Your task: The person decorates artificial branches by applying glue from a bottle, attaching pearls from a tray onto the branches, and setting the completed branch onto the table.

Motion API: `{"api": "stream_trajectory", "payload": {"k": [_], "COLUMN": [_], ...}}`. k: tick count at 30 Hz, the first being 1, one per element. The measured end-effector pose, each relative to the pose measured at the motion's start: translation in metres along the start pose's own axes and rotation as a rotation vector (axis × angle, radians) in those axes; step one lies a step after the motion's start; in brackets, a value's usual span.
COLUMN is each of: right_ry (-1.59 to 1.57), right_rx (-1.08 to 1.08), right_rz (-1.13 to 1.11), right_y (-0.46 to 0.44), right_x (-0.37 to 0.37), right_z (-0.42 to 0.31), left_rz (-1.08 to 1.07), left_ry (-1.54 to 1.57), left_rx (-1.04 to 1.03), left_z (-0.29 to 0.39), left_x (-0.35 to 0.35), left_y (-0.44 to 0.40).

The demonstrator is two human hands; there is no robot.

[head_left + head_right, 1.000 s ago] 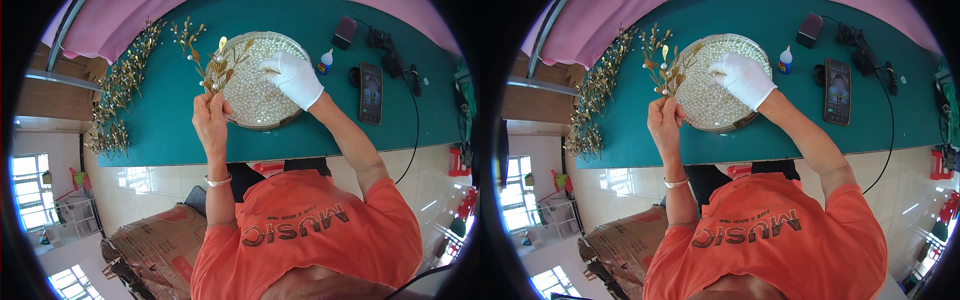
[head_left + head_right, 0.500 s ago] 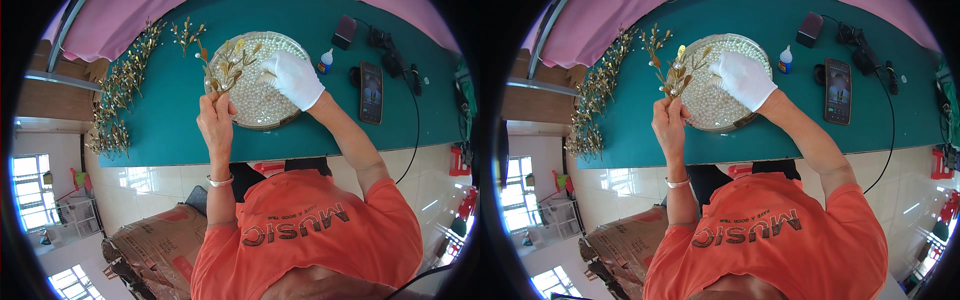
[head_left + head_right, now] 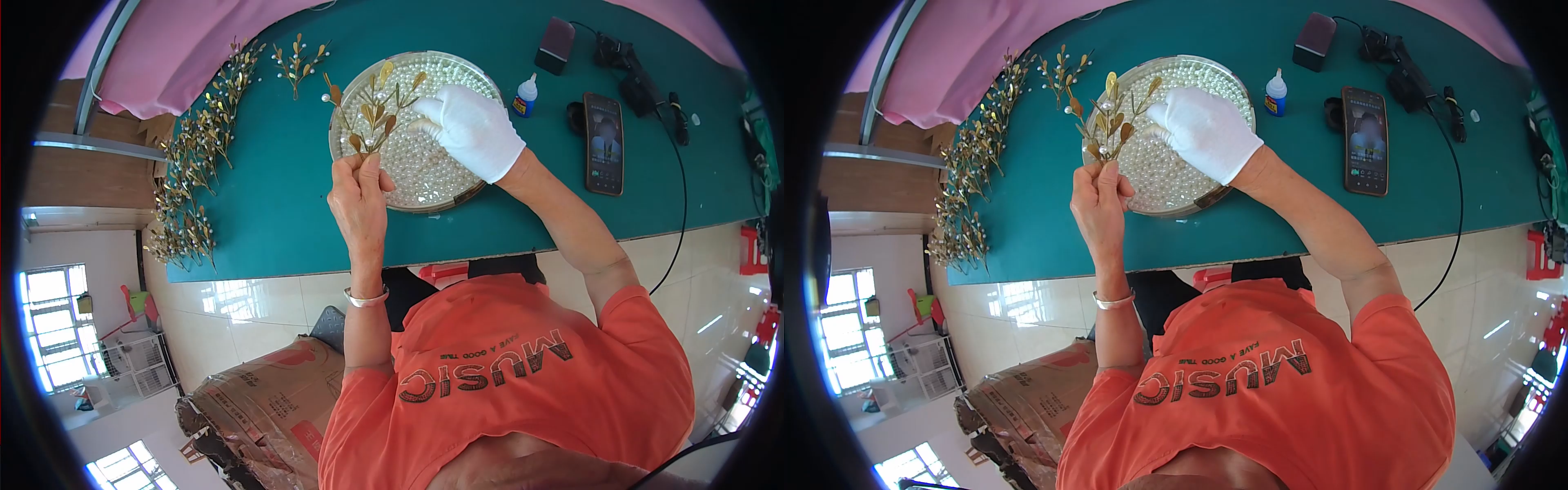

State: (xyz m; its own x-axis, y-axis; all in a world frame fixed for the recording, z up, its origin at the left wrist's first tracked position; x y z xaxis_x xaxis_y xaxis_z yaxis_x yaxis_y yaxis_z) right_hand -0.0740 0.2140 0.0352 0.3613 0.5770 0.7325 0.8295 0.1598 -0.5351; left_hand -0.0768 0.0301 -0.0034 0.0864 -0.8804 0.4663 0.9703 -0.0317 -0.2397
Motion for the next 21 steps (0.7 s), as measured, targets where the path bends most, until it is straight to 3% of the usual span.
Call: {"api": "stream_trajectory", "payload": {"k": [8, 11, 16, 21], "right_ry": [0.005, 0.002, -0.226, -0.251], "right_rx": [-0.013, -0.017, -0.050, -0.068], "right_rz": [0.017, 0.014, 0.200, 0.175], "right_y": [0.001, -0.001, 0.002, 0.002], "right_x": [0.004, 0.006, 0.016, 0.016], "right_z": [0.003, 0.002, 0.008, 0.013], "left_rz": [0.043, 0.023, -0.036, -0.080], "left_ry": [-0.143, -0.119, 0.097, 0.152], "left_rx": [-0.070, -0.050, 0.056, 0.096], "left_z": [0.012, 0.011, 0.001, 0.005], "left_x": [0.000, -0.002, -0.006, -0.011], "left_y": [0.004, 0.004, 0.002, 0.004]}}
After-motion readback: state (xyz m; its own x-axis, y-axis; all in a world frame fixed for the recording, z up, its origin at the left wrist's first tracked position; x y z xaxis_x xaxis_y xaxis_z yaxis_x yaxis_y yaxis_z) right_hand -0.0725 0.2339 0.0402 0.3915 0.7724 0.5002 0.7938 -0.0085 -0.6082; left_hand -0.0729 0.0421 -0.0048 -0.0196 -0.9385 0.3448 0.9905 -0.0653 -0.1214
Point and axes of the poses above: each hand's wrist, its own y-axis away from the middle knuckle, its own x-axis out of the back of the hand, z = x × y, the point moved 8 cm from there along -y, towards the middle knuckle, and after that the axes turned 6 degrees about -y, right-handed, at the moved point
